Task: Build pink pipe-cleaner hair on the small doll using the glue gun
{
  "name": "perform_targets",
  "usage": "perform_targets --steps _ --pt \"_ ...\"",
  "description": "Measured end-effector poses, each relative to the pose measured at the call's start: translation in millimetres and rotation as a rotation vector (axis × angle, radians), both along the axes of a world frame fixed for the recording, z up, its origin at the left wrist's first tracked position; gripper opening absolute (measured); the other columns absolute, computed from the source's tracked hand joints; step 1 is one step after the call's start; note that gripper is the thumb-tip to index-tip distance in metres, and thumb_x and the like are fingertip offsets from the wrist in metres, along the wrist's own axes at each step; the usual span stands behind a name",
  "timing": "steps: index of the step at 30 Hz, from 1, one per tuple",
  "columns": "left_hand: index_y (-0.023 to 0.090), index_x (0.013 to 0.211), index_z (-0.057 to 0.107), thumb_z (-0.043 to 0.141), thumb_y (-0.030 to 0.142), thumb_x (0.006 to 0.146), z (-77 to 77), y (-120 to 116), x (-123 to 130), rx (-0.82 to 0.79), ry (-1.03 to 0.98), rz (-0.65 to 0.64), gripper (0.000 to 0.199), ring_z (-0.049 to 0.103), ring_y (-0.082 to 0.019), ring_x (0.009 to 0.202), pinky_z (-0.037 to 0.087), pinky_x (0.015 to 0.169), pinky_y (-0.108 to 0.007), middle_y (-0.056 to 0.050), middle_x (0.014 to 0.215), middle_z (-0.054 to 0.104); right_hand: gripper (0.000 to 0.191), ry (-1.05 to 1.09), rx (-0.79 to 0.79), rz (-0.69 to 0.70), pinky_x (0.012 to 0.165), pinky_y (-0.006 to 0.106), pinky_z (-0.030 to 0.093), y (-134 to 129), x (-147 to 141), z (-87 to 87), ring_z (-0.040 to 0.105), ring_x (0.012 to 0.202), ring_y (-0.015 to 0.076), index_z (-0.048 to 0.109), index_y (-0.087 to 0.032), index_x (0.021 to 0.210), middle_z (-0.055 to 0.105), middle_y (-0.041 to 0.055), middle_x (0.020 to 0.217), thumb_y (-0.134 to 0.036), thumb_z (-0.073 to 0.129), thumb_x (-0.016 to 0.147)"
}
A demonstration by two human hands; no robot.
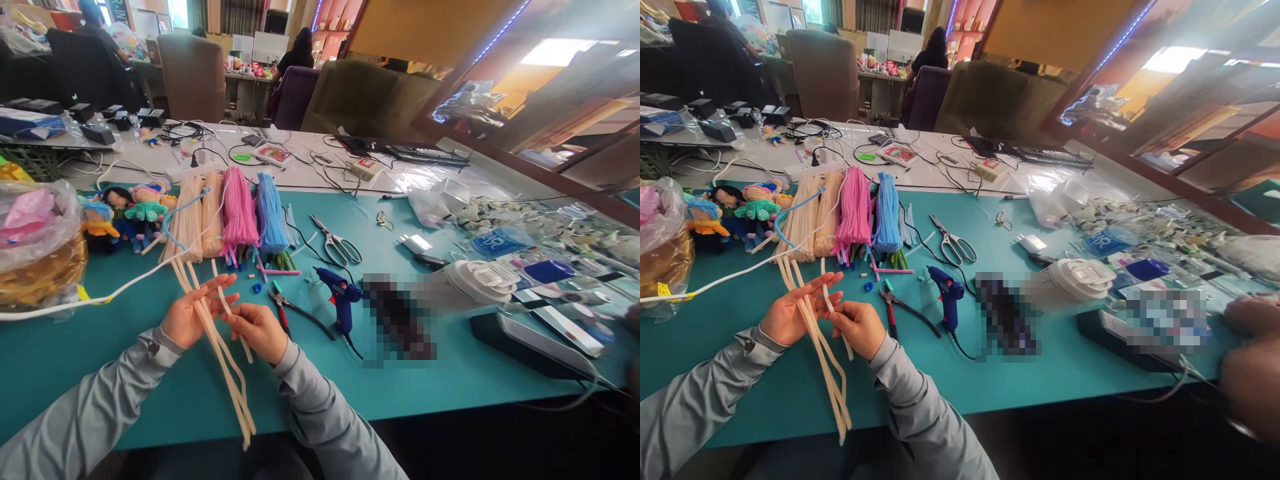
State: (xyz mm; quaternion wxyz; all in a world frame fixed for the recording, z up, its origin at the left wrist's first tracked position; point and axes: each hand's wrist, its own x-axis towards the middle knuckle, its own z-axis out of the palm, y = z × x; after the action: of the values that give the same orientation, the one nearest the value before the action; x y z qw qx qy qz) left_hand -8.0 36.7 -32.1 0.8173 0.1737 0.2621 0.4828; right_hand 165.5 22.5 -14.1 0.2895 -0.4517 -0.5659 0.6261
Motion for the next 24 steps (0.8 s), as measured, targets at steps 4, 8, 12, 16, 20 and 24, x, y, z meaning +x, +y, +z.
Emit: perform_targets --steps 4,8,12,16,20,24 --pt "0.015 0.113 0.069 0.060 0.021 0.084 -0.5 0.9 -0.5 -0.015 0.003 -0.017 0.032 0.061 -0.033 0.119 0.046 0.102 -0.047 -0.015 0.133 0.063 0.035 -0.023 0.013 0.011 0.042 0.019 0.027 -0.1 1.0 2.5 0.037 0.044 0.0062 0.064 -0.015 0.075 0.055 -0.0037 0.053 -0.049 0.063 0.081" --pt "0.015 0.105 0.071 0.065 0.014 0.079 -4.2 1.8 1.5 -0.044 0.055 0.027 0.027 0.066 -0.030 0.111 0.047 0.102 -0.044 -0.013 0.119 0.071 0.037 -0.017 -0.048 0.013 0.041 0.019 0.028 -1.9 -1.0 3.5 0.037 0.041 0.0060 0.062 -0.015 0.073 0.057 -0.0037 0.051 -0.052 0.062 0.081" --pt "0.017 0.096 0.073 0.068 0.007 0.075 -5.5 1.0 3.8 -0.095 0.159 0.073 0.024 0.073 -0.024 0.091 0.054 0.093 -0.040 -0.009 0.103 0.077 0.030 -0.057 -0.025 0.028 0.043 0.019 0.031 -5.2 -3.3 3.4 0.041 0.043 0.0066 0.063 -0.015 0.072 0.058 -0.0035 0.052 -0.043 0.062 0.083" --pt "0.016 0.086 0.073 0.069 0.002 0.072 -2.2 0.9 5.1 -0.122 0.191 0.115 0.020 0.074 -0.019 0.074 0.059 0.076 -0.032 -0.006 0.091 0.078 0.016 -0.173 0.139 -0.013 0.052 0.020 0.038 -8.0 -5.0 3.3 0.049 0.050 0.0087 0.066 -0.015 0.070 0.059 -0.0029 0.055 -0.024 0.060 0.082" --pt "0.016 0.083 0.073 0.065 -0.003 0.073 -0.1 1.7 5.6 -0.139 0.162 0.164 0.023 0.074 -0.017 0.075 0.058 0.072 -0.028 -0.005 0.087 0.078 0.014 -0.329 0.409 -0.072 0.059 0.022 0.039 -9.3 -5.8 2.7 0.050 0.055 0.0097 0.070 -0.016 0.071 0.062 -0.0009 0.060 -0.018 0.061 0.082" --pt "0.017 0.086 0.073 0.066 -0.002 0.073 0.7 1.0 4.9 -0.126 0.165 0.141 0.024 0.074 -0.018 0.080 0.058 0.078 -0.030 -0.005 0.093 0.078 0.014 -0.408 0.506 -0.074 0.058 0.021 0.038 -10.5 -5.9 1.3 0.050 0.054 0.0099 0.071 -0.017 0.072 0.062 -0.0007 0.059 -0.018 0.061 0.082"
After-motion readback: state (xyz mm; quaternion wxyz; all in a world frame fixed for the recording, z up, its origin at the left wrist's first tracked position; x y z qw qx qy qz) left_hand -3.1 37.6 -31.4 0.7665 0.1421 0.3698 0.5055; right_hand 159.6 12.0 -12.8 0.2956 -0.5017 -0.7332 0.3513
